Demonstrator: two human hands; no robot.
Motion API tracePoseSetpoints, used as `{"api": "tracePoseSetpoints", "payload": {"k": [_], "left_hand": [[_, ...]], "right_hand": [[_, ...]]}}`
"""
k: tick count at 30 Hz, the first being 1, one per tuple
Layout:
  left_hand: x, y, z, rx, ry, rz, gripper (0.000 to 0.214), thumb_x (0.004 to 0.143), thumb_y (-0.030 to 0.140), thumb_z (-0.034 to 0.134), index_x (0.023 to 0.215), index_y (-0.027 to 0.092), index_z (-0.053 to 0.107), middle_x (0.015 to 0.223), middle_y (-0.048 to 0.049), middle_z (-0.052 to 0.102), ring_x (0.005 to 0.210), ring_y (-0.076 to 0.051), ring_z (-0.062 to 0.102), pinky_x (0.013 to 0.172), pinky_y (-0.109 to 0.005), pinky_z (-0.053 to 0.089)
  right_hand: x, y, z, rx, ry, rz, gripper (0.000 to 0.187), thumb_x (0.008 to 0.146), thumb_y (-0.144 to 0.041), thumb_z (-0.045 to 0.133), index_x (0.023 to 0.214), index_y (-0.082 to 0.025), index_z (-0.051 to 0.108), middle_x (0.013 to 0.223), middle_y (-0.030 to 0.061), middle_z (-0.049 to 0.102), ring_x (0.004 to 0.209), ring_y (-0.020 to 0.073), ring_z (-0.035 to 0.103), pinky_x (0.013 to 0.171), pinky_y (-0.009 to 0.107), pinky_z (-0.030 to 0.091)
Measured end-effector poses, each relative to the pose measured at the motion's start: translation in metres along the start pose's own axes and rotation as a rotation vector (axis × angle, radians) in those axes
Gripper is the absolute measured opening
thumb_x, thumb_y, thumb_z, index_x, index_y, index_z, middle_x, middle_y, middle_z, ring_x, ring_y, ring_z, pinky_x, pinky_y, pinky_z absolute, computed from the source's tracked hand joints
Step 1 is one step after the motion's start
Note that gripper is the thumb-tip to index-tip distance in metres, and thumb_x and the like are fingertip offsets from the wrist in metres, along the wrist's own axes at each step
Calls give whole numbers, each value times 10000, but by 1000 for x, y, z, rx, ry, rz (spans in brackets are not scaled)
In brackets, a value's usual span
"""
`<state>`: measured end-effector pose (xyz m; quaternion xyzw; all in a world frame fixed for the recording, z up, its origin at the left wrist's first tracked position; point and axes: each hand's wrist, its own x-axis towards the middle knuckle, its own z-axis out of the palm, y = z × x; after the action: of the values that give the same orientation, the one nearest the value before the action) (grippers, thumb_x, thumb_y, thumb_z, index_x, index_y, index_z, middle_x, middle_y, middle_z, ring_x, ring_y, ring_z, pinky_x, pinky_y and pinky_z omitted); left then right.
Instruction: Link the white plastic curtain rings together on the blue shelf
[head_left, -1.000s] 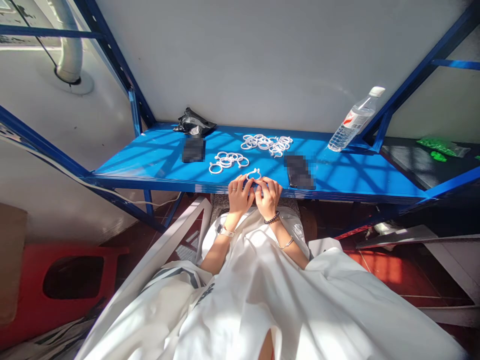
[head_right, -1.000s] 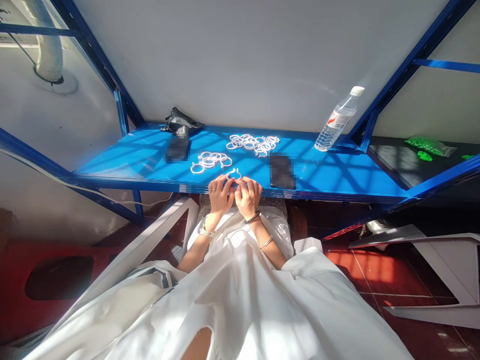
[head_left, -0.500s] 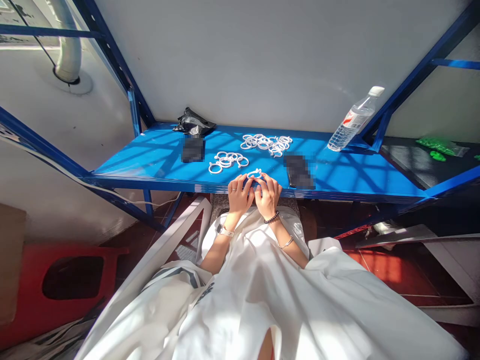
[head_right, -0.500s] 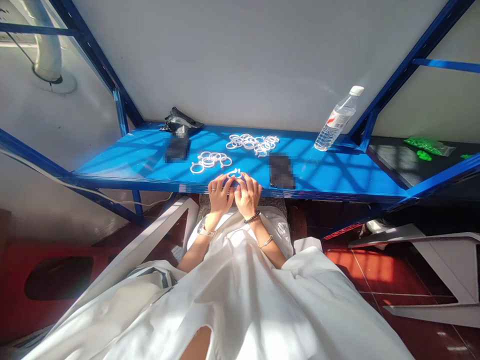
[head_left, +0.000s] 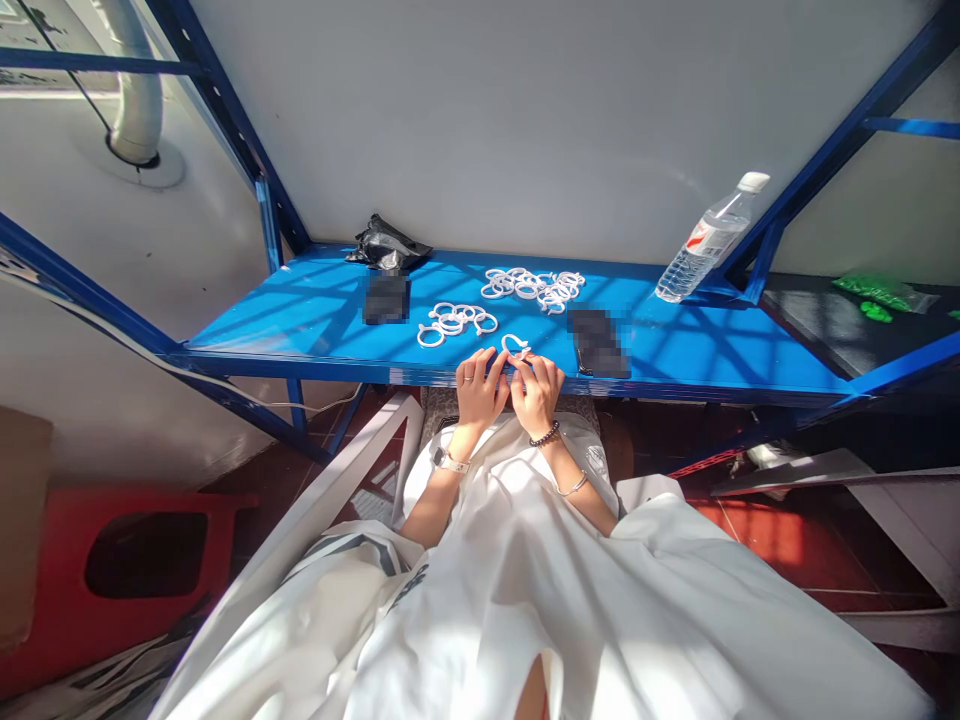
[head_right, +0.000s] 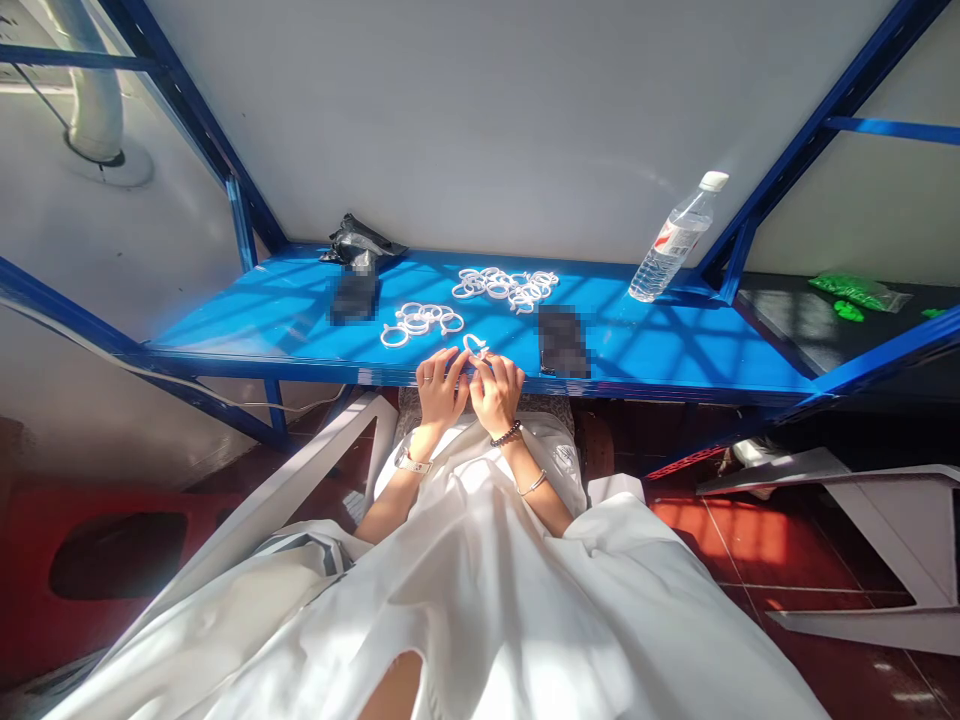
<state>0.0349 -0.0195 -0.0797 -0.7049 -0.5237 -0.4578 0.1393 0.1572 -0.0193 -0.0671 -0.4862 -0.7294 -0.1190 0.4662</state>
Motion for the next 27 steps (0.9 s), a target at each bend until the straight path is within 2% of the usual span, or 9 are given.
{"api": "tracePoseSetpoints", "payload": {"k": [7,13,17,23,27], "left_hand": [[1,0,0,56,67,53,388,978,280,392,1236,201,671,1244,-122,667,1188,-279,566,1009,-405,364],[1,0,-1,37,37,34,381,973,287,400,1221,210,678,1241,-132,661,1193,-284,561,1017,-419,361],[0,0,0,22,20,14,367,965,290,412,1199,206,682,1257,-136,653,1208,-289,554,1026,-433,361],[-2,-2,2,7,5,4,368,953,289,414,1194,204,678,1286,-133,642,1234,-292,539,1029,-445,371],[-2,-2,1,12,26,26,365,951,275,416,1184,208,688,1284,-125,649,1223,-288,548,1017,-436,378]], "right_hand": [[2,-1,-3,48,38,-56,260,934,-206,495,1095,-244,694,1049,55,717,1047,216,602,926,373,367],[1,-1,-2,121,74,-24,183,935,-215,487,1016,-230,650,1047,57,727,1041,211,626,936,376,380],[0,1,1,144,113,-32,215,937,-236,495,1118,-233,610,1066,66,718,1025,215,629,919,373,390],[-1,3,4,114,58,6,464,946,-239,451,1409,-252,472,1106,79,706,1040,232,620,921,384,399],[0,2,2,87,55,-13,547,955,-231,438,1497,-277,383,1100,61,714,1007,223,619,904,370,396]]}}
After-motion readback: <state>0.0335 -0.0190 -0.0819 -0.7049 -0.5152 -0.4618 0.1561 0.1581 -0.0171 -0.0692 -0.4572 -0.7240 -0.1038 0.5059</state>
